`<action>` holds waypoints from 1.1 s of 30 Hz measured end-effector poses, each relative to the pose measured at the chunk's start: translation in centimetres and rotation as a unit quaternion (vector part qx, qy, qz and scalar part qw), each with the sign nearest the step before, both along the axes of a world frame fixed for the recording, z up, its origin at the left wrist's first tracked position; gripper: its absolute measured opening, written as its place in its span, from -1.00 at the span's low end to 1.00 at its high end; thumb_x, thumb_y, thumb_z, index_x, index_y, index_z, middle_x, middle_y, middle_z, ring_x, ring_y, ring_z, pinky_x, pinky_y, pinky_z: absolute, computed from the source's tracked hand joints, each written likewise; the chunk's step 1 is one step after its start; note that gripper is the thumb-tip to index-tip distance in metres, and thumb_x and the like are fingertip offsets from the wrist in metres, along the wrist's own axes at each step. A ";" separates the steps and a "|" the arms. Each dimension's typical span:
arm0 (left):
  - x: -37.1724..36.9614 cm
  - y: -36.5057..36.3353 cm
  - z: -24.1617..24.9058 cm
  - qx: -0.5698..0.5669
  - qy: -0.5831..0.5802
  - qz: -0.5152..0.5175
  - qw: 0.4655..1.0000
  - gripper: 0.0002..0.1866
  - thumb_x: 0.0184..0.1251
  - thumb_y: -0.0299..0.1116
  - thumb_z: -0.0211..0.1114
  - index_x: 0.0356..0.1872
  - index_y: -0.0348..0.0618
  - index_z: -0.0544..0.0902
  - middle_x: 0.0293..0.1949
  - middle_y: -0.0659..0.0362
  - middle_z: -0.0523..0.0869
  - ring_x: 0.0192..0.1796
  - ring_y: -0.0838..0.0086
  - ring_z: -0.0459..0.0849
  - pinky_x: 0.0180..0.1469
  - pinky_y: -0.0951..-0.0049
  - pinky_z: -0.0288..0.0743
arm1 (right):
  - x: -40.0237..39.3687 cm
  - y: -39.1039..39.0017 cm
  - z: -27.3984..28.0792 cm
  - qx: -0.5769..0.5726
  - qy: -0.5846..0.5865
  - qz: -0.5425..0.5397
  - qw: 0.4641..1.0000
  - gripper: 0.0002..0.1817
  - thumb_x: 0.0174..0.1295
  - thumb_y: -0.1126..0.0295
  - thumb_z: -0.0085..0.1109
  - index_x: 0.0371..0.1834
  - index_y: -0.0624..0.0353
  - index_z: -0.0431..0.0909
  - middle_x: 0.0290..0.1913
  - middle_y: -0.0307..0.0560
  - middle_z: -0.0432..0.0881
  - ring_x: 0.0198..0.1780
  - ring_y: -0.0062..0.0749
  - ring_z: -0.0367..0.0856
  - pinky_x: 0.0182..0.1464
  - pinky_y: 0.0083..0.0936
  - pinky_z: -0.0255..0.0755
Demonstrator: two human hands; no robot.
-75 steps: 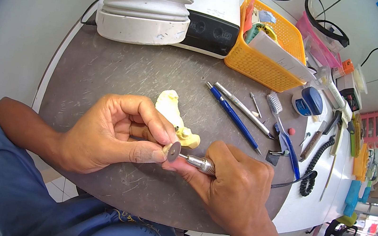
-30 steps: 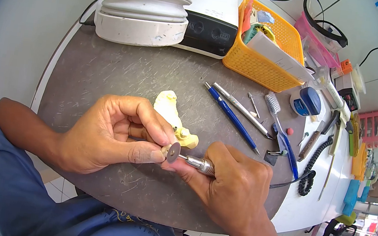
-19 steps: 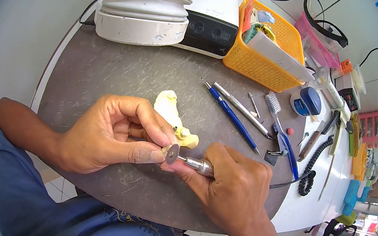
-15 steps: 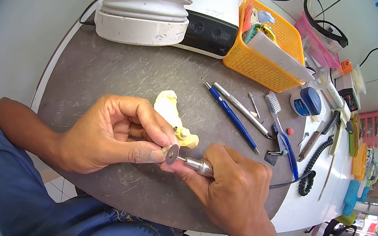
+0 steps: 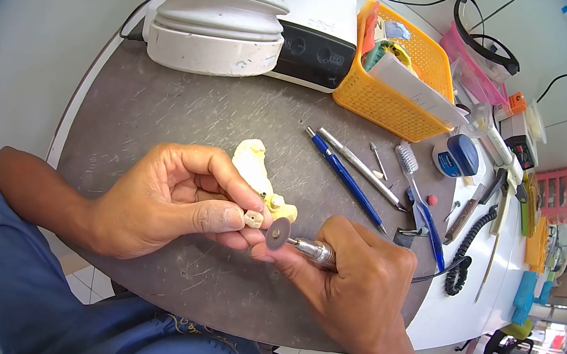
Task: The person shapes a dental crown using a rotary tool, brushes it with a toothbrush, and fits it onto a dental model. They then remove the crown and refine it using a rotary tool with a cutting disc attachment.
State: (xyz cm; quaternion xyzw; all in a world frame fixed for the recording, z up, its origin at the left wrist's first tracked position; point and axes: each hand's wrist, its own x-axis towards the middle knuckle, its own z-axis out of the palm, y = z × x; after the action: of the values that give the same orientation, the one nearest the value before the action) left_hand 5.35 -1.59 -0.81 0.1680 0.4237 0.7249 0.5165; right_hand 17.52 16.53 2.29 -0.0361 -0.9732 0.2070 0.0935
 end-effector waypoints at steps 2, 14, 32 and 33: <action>0.0 0.0 -0.1 0.001 0.001 0.000 1.000 -0.86 0.37 -0.60 0.18 -0.10 -0.37 0.55 -0.06 -0.06 0.65 0.01 0.39 0.69 0.09 0.46 0.66 | 0.0 0.0 0.1 0.000 0.000 0.002 1.000 -0.52 -0.13 0.10 0.56 -0.66 0.17 0.42 -0.75 -0.11 0.41 -0.72 -0.34 0.42 -0.67 -0.45 0.20; 0.2 0.1 -0.2 0.009 0.009 0.003 1.000 -0.85 0.37 -0.60 0.17 -0.08 -0.39 0.58 -0.06 -0.04 0.66 0.01 0.40 0.69 0.07 0.42 0.67 | -0.5 0.0 0.6 -0.028 0.006 -0.026 0.999 -0.54 -0.07 0.15 0.54 -0.65 0.19 0.43 -0.79 -0.07 0.37 -0.76 -0.35 0.39 -0.68 -0.47 0.20; 0.1 0.0 -0.1 0.008 0.030 -0.017 0.999 -0.81 0.42 -0.53 0.14 -0.03 -0.39 0.58 -0.10 -0.02 0.67 -0.06 0.37 0.72 0.04 0.45 0.67 | -0.6 0.5 0.6 -0.023 0.040 -0.112 0.993 -0.49 0.11 0.23 0.45 -0.76 0.22 0.32 -0.83 -0.21 0.18 -0.75 -0.55 0.08 -0.66 -0.52 0.00; 0.1 0.0 -0.2 0.011 0.031 -0.016 0.999 -0.81 0.42 -0.53 0.14 -0.03 -0.39 0.58 -0.10 -0.02 0.67 -0.06 0.37 0.72 0.04 0.45 0.67 | -0.6 0.5 0.5 -0.017 0.046 -0.113 0.992 -0.49 0.11 0.22 0.45 -0.75 0.22 0.32 -0.83 -0.22 0.17 -0.74 -0.55 0.07 -0.65 -0.51 0.00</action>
State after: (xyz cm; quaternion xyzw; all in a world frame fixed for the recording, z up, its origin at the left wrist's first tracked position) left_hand 5.47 -1.56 -1.05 0.2031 0.4291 0.7155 0.5125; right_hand 16.89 17.07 2.76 -0.1376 -0.9539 0.2134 0.1601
